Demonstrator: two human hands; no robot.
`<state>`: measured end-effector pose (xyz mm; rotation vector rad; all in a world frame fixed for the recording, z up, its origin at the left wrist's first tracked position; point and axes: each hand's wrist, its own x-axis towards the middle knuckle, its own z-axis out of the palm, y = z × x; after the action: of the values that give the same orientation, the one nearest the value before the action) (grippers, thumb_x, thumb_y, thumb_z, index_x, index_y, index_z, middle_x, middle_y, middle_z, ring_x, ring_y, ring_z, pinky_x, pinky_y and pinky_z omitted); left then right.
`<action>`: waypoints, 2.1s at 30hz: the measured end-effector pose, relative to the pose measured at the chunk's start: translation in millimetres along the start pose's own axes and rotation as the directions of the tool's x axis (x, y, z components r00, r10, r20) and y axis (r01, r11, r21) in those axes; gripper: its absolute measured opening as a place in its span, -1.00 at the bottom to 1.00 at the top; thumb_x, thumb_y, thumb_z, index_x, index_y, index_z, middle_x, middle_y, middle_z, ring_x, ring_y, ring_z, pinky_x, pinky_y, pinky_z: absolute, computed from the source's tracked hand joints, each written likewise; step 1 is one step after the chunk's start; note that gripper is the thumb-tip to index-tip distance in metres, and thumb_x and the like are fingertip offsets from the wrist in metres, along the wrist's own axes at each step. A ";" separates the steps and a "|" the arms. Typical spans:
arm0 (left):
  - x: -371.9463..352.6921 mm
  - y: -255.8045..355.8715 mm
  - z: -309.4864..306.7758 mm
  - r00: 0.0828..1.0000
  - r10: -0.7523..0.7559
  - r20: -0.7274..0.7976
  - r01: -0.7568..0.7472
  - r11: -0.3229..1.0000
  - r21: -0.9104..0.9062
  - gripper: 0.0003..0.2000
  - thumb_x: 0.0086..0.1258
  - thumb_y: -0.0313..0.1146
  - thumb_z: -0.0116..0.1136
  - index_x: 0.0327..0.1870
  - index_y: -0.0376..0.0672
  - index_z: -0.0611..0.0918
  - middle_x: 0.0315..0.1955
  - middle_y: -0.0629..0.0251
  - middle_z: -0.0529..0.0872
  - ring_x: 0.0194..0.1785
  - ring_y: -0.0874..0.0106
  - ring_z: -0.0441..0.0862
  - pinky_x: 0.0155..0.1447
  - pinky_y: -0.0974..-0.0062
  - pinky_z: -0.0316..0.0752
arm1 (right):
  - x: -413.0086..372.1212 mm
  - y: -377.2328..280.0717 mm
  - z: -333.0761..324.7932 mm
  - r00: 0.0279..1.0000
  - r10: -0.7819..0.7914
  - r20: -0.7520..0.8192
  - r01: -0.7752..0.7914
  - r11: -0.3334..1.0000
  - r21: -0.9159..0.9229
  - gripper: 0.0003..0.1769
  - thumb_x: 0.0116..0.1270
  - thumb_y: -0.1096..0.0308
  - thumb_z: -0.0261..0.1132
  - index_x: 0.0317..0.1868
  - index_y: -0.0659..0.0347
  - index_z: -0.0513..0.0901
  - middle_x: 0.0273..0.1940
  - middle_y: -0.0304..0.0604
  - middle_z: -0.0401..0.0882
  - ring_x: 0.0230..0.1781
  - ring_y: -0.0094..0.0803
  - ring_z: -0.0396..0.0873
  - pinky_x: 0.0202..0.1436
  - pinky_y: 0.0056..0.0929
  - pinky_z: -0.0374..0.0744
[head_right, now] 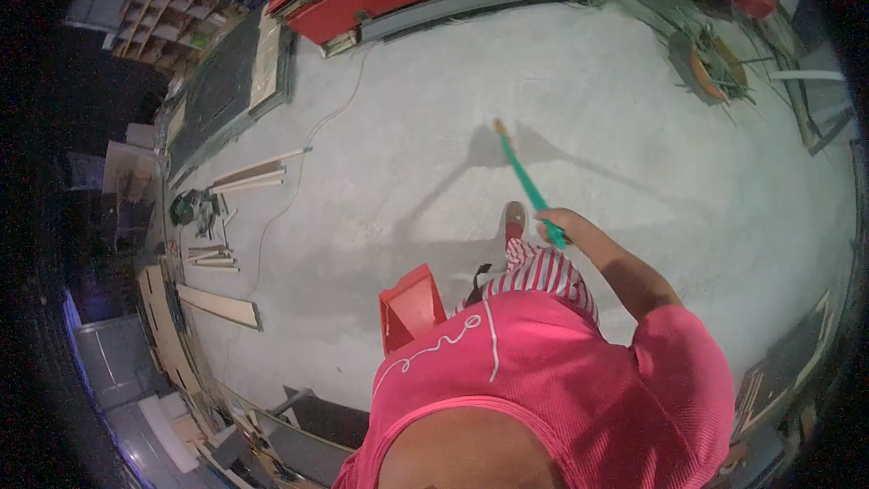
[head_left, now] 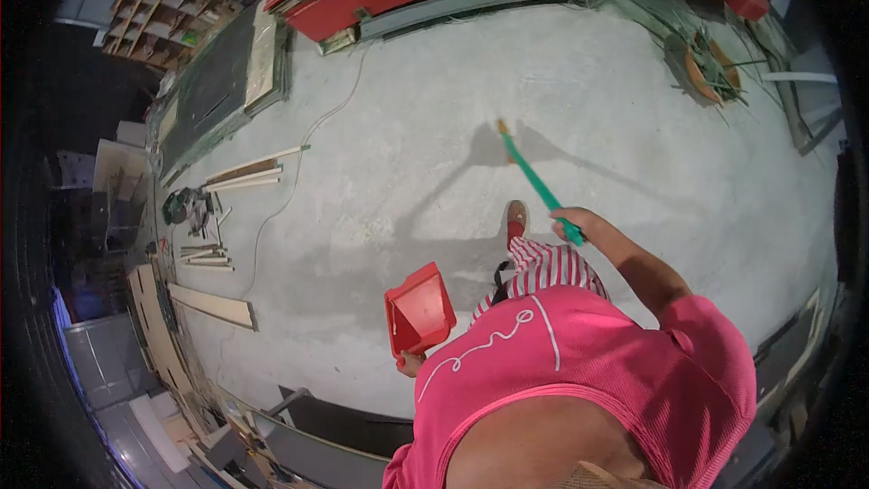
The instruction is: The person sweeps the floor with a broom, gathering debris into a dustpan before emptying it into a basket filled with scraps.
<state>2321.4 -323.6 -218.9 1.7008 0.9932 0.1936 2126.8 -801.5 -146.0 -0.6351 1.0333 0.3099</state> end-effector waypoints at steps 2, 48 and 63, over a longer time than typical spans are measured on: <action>-15.7 21.1 46.0 0.999 0.013 0.036 -0.011 0.998 -0.060 -0.74 0.08 -0.34 0.10 -0.31 -0.24 0.33 -0.36 0.14 0.48 -0.41 0.34 0.48 -0.49 0.42 0.46 | 25.4 -53.9 11.3 0.990 -0.004 0.140 0.003 1.000 0.010 -0.69 0.16 0.18 0.00 -0.68 0.11 0.27 -0.76 -0.36 0.24 -0.80 -0.59 0.24 -0.77 -0.63 0.26; -126.7 347.3 781.8 0.852 0.153 0.500 -0.191 0.981 0.024 -0.77 0.08 -0.38 0.16 -0.44 -0.17 0.31 -0.59 0.31 0.47 -0.63 0.50 0.42 -0.69 0.63 0.31 | 402.9 -674.6 7.7 0.789 -0.155 0.594 -0.224 0.828 0.513 -0.82 0.15 0.33 0.06 -0.48 0.13 0.22 -0.66 -0.37 0.23 -0.71 -0.64 0.25 -0.71 -0.70 0.27; -162.1 315.1 749.3 0.949 0.073 0.305 -0.151 0.959 0.240 -0.76 0.07 -0.40 0.14 -0.39 -0.13 0.30 -0.58 0.28 0.46 -0.61 0.46 0.43 -0.67 0.55 0.43 | 423.0 -730.2 -121.7 0.928 -0.255 0.272 -0.024 0.688 0.726 -0.78 0.15 0.30 0.08 -0.47 0.18 0.21 -0.69 -0.35 0.22 -0.75 -0.66 0.24 -0.74 -0.72 0.30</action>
<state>2813.2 -989.7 -180.6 1.9606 0.7221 -0.1214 2630.9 -1469.8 -308.0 0.0882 0.6699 -0.1152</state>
